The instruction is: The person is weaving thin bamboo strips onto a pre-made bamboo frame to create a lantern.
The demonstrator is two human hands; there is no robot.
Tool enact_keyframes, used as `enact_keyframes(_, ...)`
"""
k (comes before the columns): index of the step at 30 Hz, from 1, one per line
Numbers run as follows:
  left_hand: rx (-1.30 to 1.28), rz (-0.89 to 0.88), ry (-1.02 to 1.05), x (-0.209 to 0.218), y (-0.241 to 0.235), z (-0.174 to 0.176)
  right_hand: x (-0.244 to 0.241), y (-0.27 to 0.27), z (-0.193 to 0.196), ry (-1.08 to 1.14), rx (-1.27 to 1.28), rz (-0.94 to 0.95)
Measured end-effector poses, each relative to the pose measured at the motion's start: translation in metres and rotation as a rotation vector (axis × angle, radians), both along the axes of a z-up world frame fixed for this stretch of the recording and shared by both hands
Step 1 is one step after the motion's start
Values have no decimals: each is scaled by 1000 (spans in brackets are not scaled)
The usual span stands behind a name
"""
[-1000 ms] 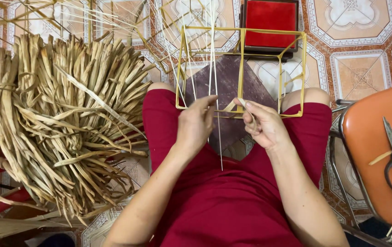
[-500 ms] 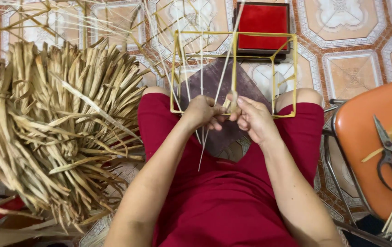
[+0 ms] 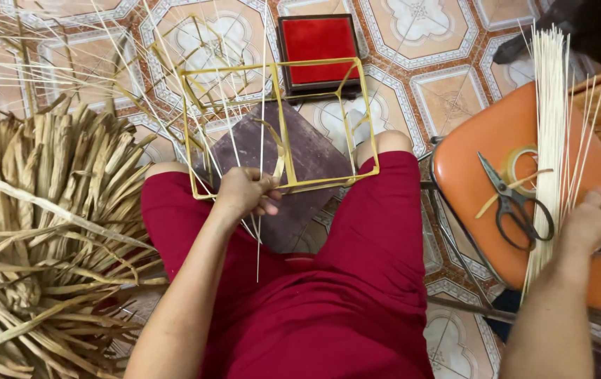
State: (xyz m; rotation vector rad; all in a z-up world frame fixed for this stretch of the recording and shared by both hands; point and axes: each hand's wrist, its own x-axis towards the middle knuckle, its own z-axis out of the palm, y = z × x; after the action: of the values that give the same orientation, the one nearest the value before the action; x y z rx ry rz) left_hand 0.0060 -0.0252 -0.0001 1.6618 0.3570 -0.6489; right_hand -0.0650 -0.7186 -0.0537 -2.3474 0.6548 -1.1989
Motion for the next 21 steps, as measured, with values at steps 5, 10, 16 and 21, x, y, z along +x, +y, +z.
enact_keyframes(5, 22, -5, 8, -2, 0, 5, -7, 19, 24, 267, 336, -379)
enact_keyframes(10, 60, -11, 8, -1, -2, 9, -6, -12, -1, 463, 135, -458)
enact_keyframes(16, 60, -16, 7, -3, -2, 13, -10, -7, 7, 443, 309, -363)
enact_keyframes(21, 82, -17, 28, -1, -2, 12, -10, -40, 9, 313, 438, -221)
